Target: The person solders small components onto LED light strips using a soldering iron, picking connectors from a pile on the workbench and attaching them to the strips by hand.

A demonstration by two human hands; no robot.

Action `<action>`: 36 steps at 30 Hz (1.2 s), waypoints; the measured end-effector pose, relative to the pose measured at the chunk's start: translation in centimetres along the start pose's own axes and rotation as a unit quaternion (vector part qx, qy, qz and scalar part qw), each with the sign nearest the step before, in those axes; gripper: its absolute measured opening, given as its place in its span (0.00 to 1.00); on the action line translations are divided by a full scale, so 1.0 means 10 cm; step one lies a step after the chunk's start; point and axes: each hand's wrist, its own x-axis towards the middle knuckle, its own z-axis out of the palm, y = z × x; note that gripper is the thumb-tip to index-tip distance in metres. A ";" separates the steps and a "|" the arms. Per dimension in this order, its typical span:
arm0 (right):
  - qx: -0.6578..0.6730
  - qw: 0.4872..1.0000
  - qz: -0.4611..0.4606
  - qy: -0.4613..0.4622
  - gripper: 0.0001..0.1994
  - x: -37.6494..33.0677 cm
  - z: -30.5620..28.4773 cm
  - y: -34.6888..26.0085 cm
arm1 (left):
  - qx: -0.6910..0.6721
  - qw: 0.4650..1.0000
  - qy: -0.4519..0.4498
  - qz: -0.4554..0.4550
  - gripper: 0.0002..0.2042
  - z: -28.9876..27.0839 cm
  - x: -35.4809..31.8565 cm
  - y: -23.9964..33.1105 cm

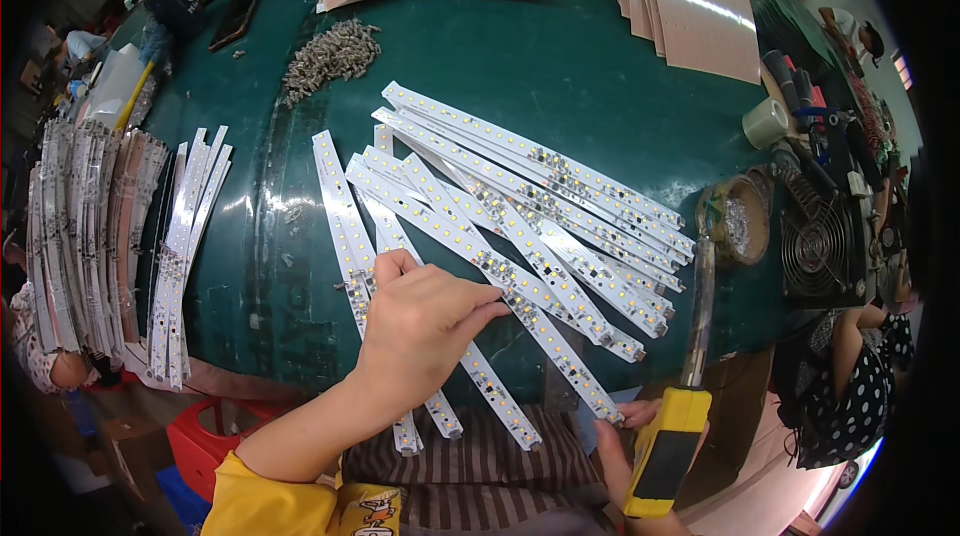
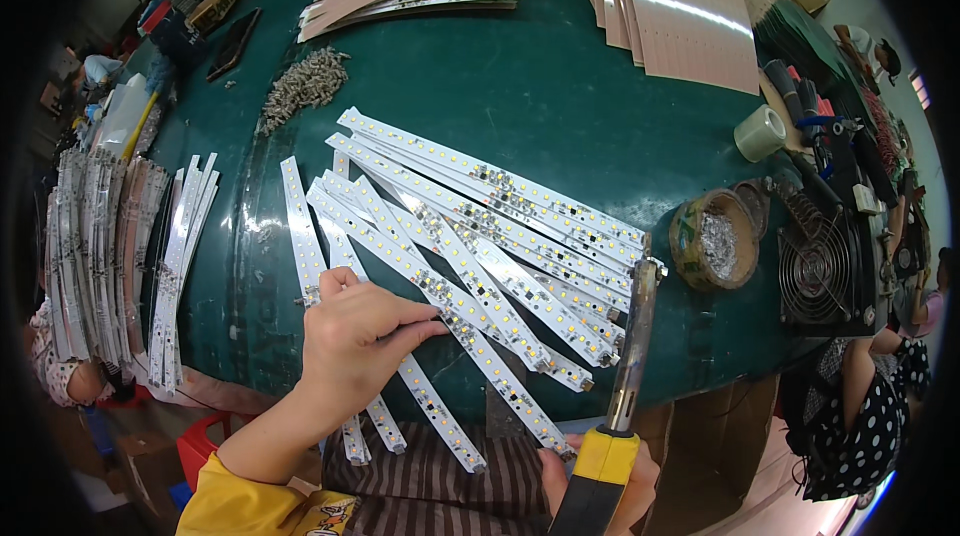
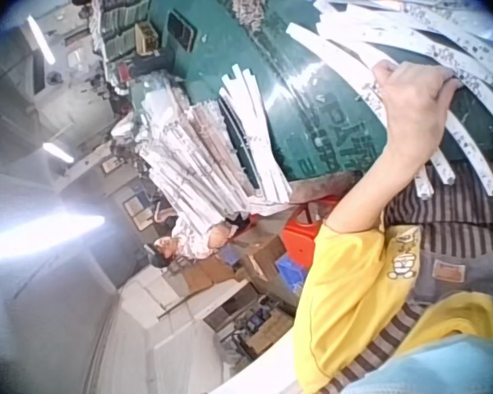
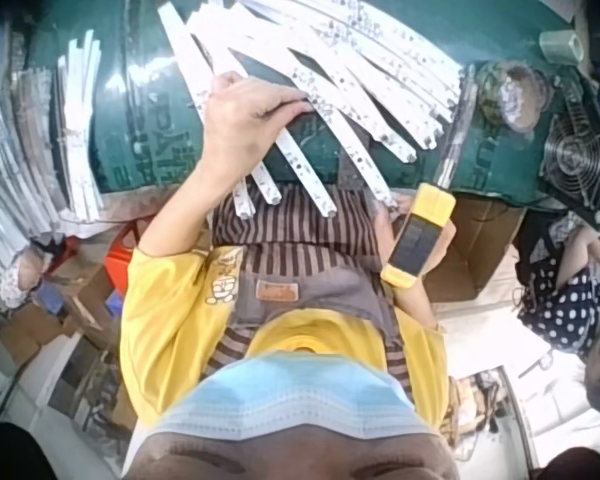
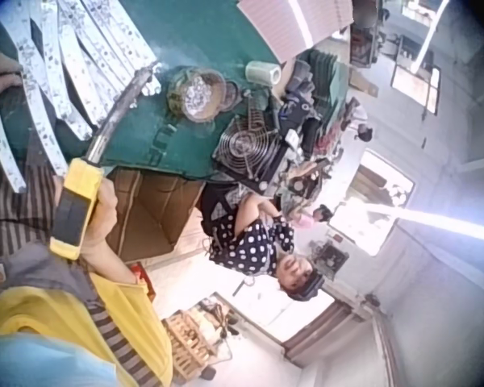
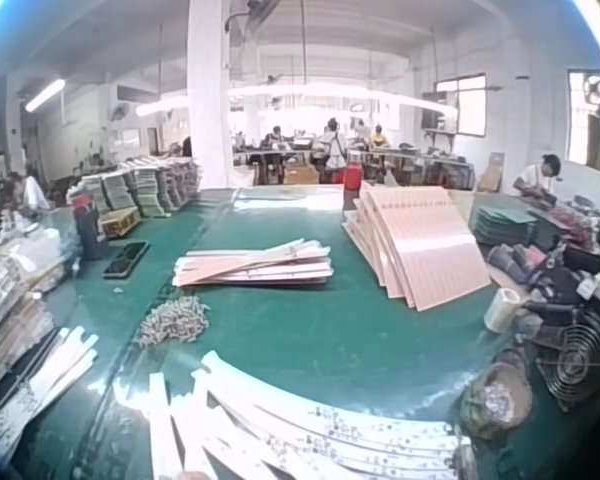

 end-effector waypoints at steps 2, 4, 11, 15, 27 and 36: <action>0.007 1.000 0.001 -0.003 0.32 0.01 -0.01 -0.02 | 0.027 0.999 -0.006 0.044 0.06 -0.01 0.00 -0.01; 0.017 1.000 0.005 -0.010 0.31 0.01 -0.02 -0.03 | 0.073 0.992 -0.018 0.102 0.08 -0.03 0.00 -0.02; -0.019 0.998 0.049 -0.041 0.26 -0.03 -0.09 -0.04 | 0.085 0.993 -0.014 0.084 0.09 -0.02 -0.06 0.01; -0.044 0.995 0.070 -0.057 0.16 -0.05 -0.28 -0.12 | 0.034 0.999 0.010 0.030 0.07 0.00 -0.06 0.00; 0.163 0.969 0.102 -0.152 0.15 -0.22 -0.33 -0.05 | 0.011 1.000 0.016 -0.013 0.06 -0.01 -0.07 -0.01; 0.114 0.975 0.101 -0.162 0.16 -0.20 -0.33 0.01 | 0.009 1.000 0.015 -0.010 0.06 -0.01 -0.07 -0.02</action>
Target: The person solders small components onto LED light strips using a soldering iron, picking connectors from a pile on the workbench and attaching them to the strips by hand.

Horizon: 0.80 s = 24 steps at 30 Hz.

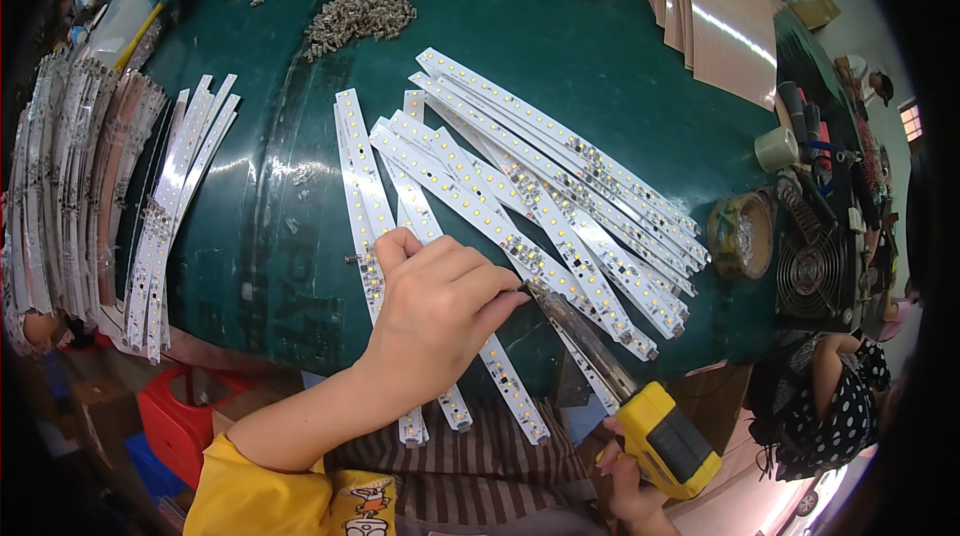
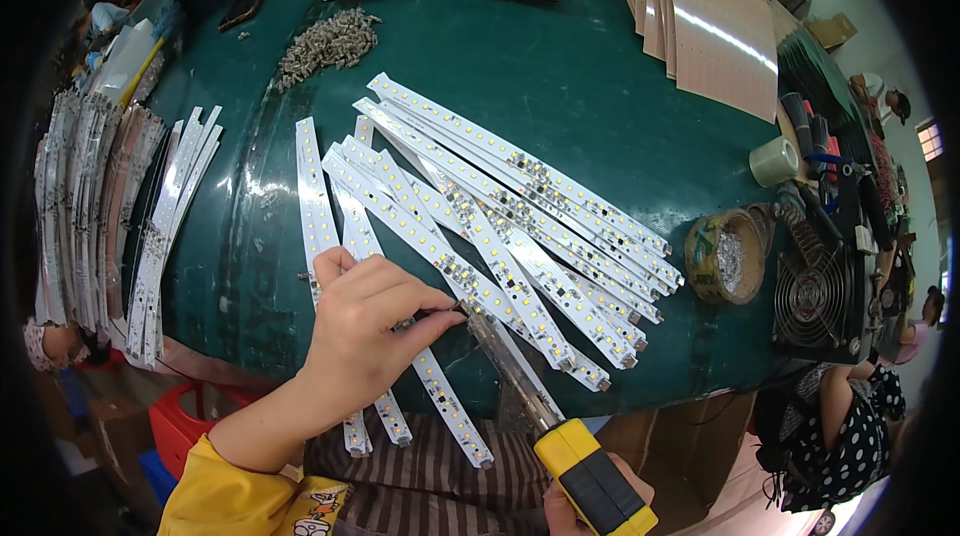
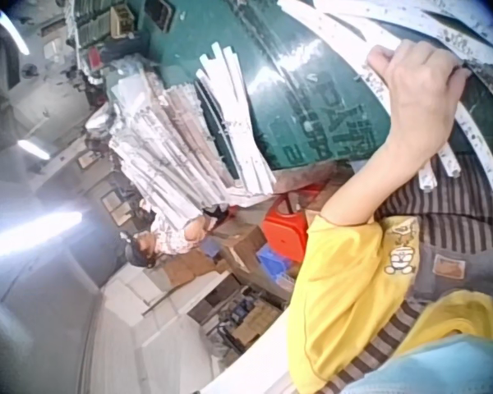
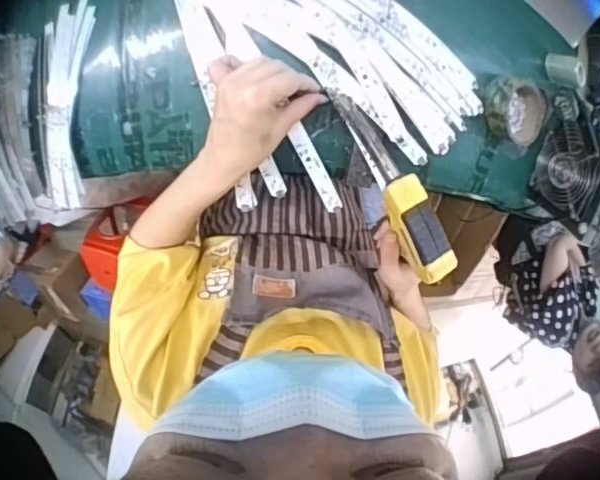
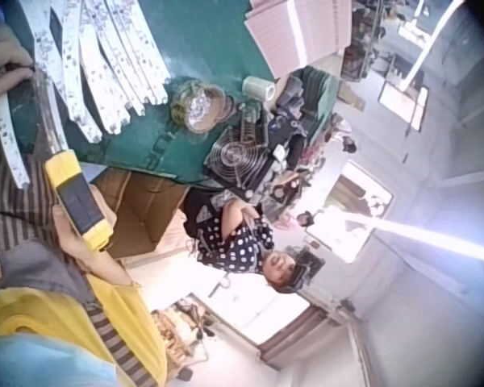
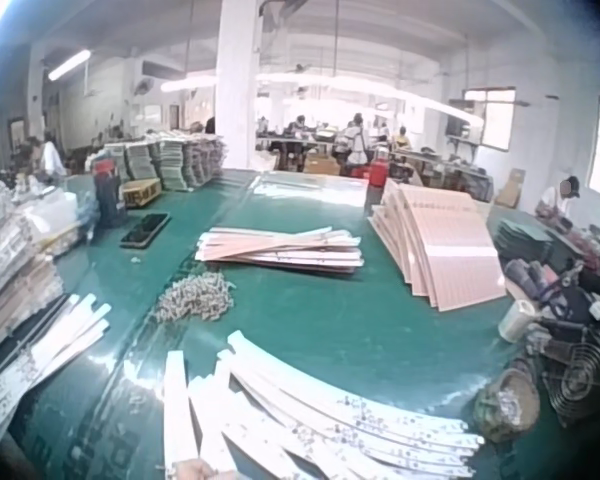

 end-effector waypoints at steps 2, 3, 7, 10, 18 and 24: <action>0.031 0.999 -0.006 0.027 0.17 -0.01 0.03 0.00 | -0.001 1.000 0.000 0.000 0.06 0.00 0.00 0.00; 0.046 0.998 -0.009 0.040 0.18 -0.01 0.03 0.00 | -0.002 1.000 0.000 0.000 0.06 0.00 0.01 0.00; 0.007 1.000 0.003 0.008 0.19 -0.01 -0.02 0.01 | -0.011 1.000 -0.003 -0.002 0.06 0.00 0.01 -0.01; -0.006 1.000 0.004 -0.013 0.19 0.01 -0.04 0.00 | -0.009 1.000 -0.008 -0.003 0.06 0.00 0.01 0.00; -0.012 1.000 0.002 0.021 0.13 0.02 0.01 -0.06 | -0.017 0.999 -0.031 -0.019 0.05 -0.04 0.01 -0.02; 0.009 1.000 0.002 0.024 0.15 0.01 0.01 -0.07 | -0.023 0.999 -0.029 -0.024 0.05 -0.04 0.01 -0.02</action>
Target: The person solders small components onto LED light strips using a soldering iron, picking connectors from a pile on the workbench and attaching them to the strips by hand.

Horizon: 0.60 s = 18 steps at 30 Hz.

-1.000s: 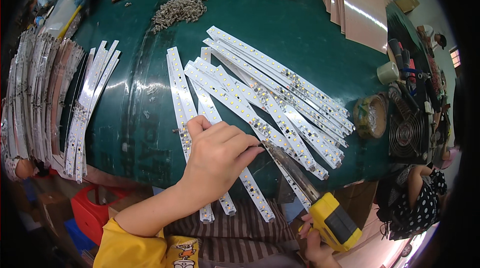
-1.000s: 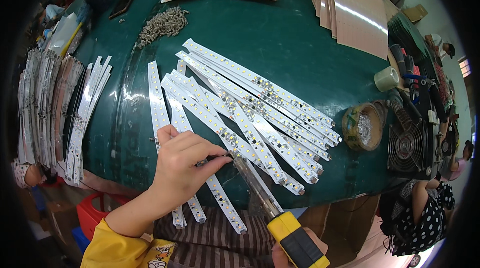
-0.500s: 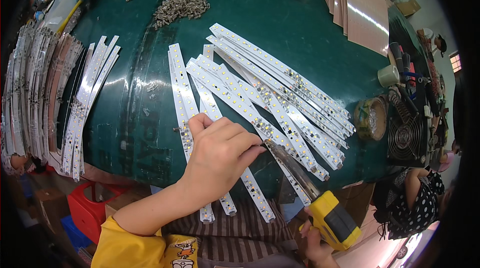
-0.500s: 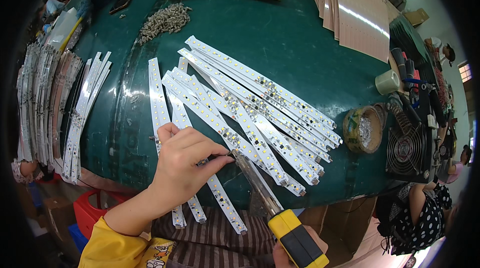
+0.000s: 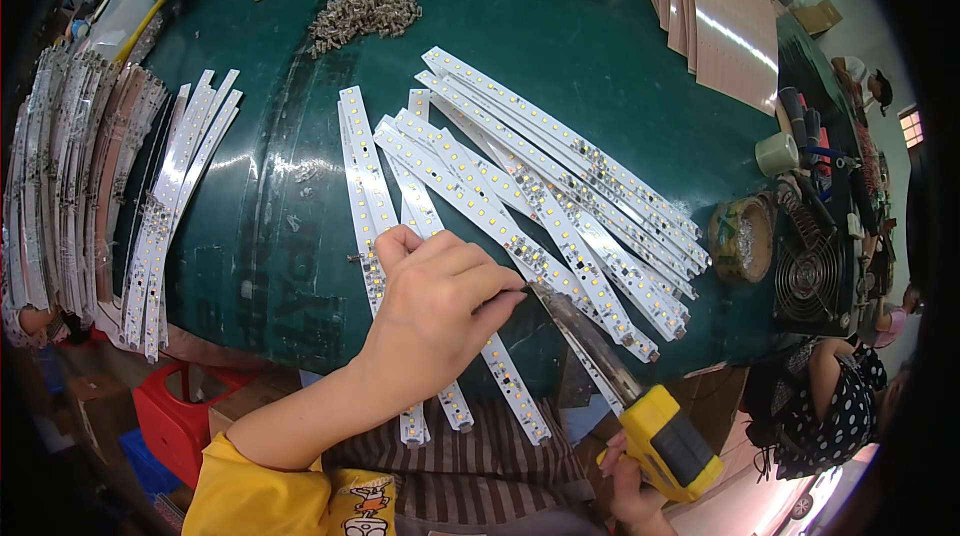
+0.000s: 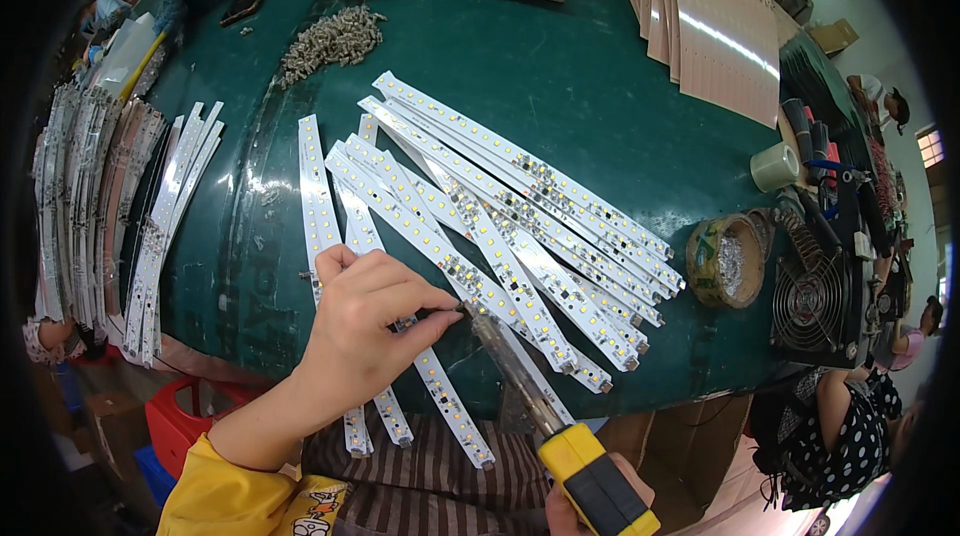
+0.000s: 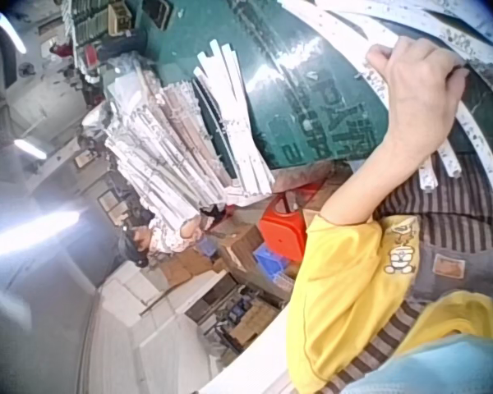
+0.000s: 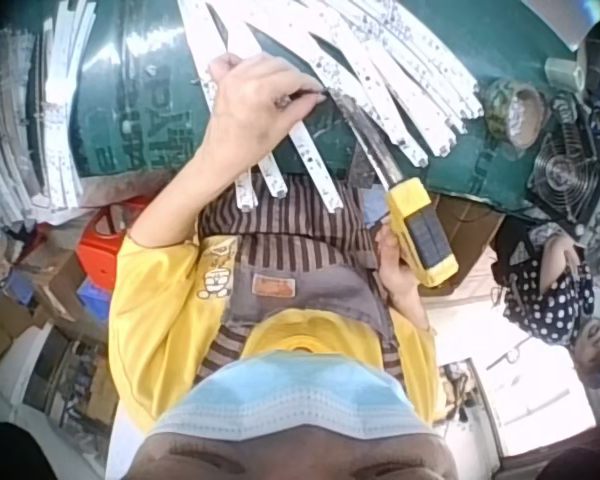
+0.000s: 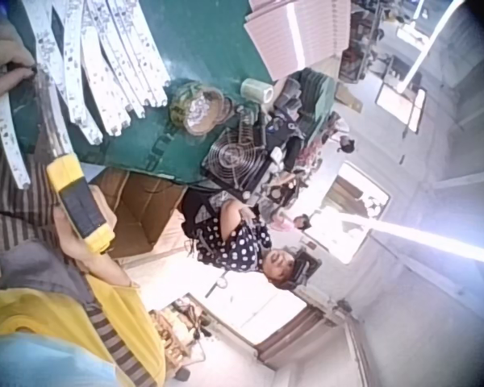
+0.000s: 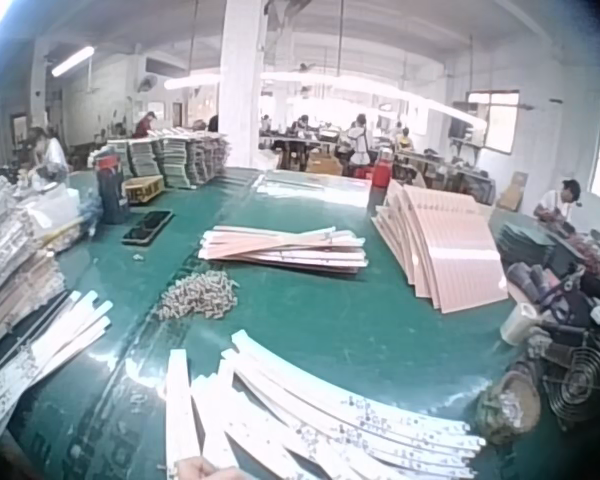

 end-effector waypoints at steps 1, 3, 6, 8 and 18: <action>0.009 1.000 0.002 0.006 0.16 0.00 0.00 -0.01 | -0.002 1.000 0.000 -0.001 0.05 0.00 0.00 0.00; 0.028 0.999 0.006 0.017 0.19 0.01 0.00 -0.02 | -0.003 1.000 0.001 -0.001 0.05 0.01 0.00 -0.01; 0.014 0.999 0.034 -0.021 0.21 0.03 0.00 -0.01 | 0.003 1.000 0.003 0.003 0.05 0.02 -0.01 -0.01; 0.036 0.999 0.016 0.008 0.21 0.02 0.02 0.00 | 0.009 1.000 0.006 0.002 0.06 0.02 -0.01 -0.02; -0.060 0.997 0.015 0.040 0.07 -0.05 0.07 0.12 | 0.009 1.000 0.001 -0.014 0.10 0.00 -0.01 0.03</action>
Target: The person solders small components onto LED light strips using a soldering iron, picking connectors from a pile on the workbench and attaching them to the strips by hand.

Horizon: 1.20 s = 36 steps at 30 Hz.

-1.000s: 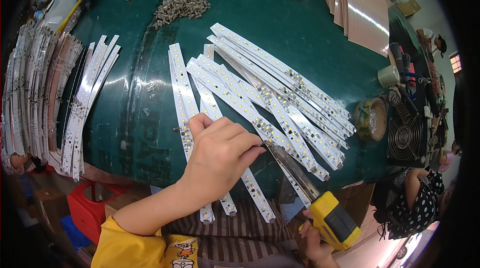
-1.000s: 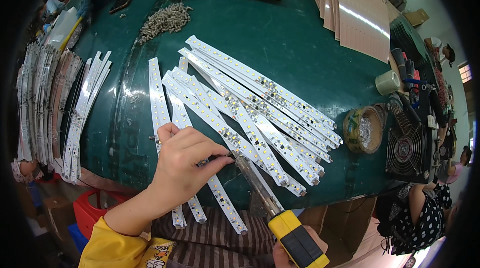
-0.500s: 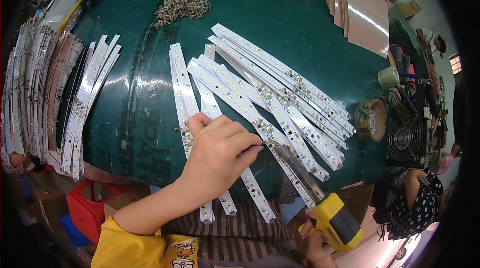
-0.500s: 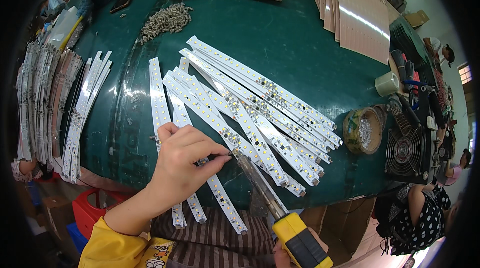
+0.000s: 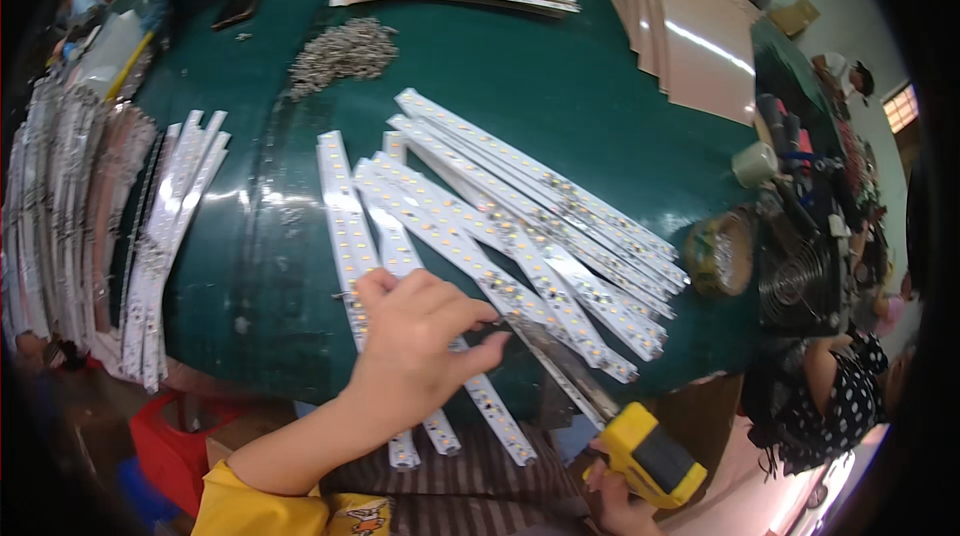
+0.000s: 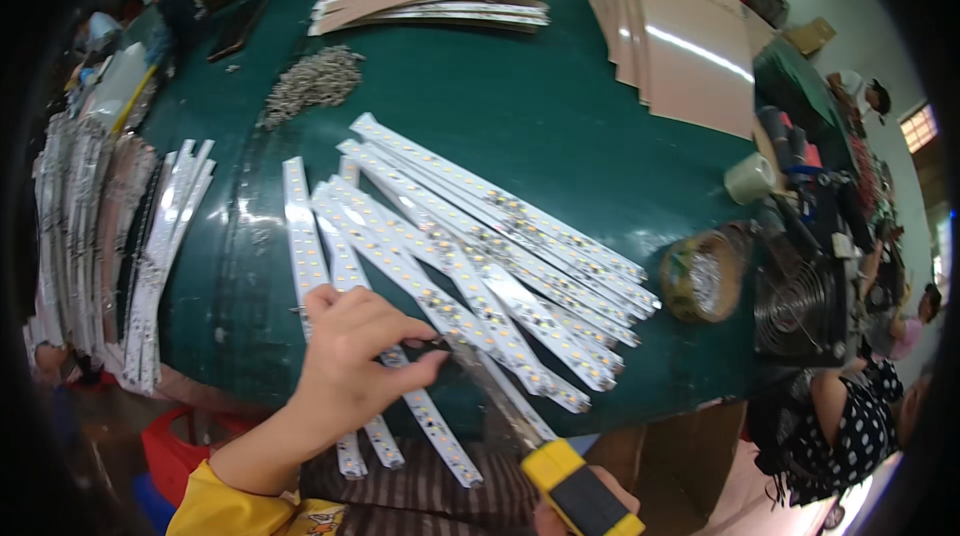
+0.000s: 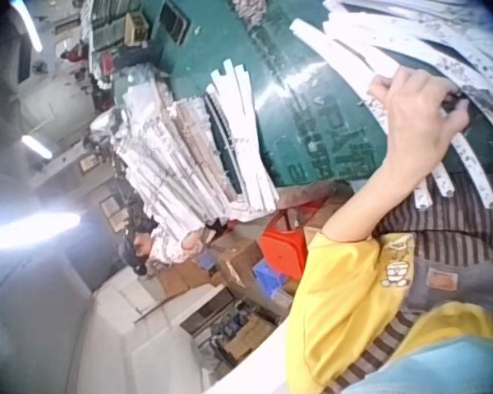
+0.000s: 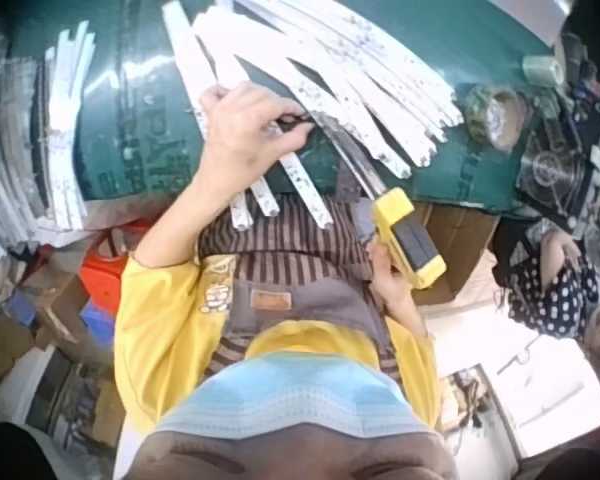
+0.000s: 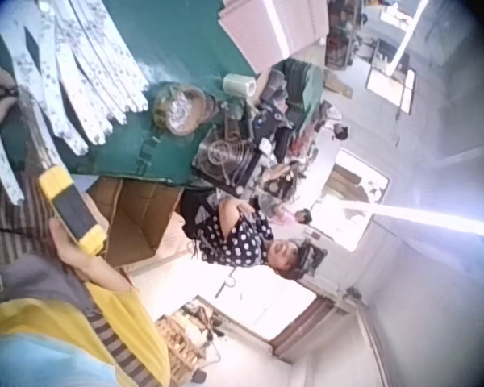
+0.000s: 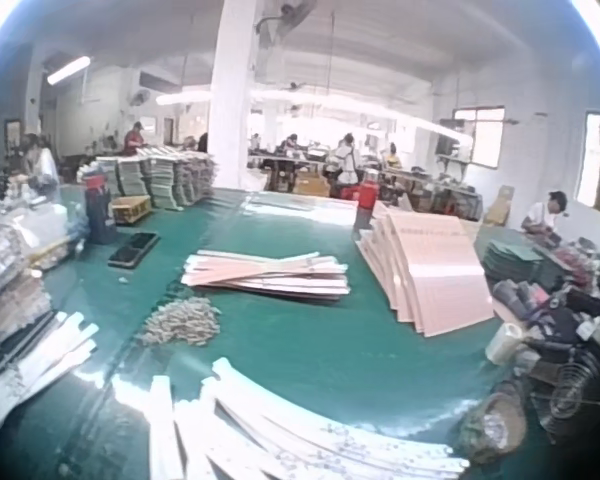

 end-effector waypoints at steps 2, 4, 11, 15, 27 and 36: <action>0.019 1.000 0.019 0.002 0.08 -0.02 0.01 0.02 | 0.009 1.000 -0.005 0.001 0.10 0.01 -0.01 0.00; 0.047 0.998 0.040 -0.027 0.09 -0.04 -0.01 0.02 | 0.018 1.000 0.002 0.007 0.09 0.04 -0.01 0.00; 0.120 0.992 0.015 -0.024 0.12 -0.02 -0.06 0.04 | 0.013 1.000 0.017 0.012 0.08 0.04 0.01 -0.01; 0.127 0.991 -0.025 -0.034 0.11 0.06 -0.06 0.04 | 0.008 1.000 0.015 0.002 0.09 0.04 0.01 0.00; 0.179 0.983 -0.012 0.031 0.14 0.01 0.02 0.04 | 0.001 1.000 -0.006 -0.010 0.08 0.00 0.03 -0.01; 0.114 0.993 -0.010 0.017 0.24 0.04 -0.01 -0.06 | -0.003 1.000 -0.009 -0.012 0.07 0.00 0.03 0.00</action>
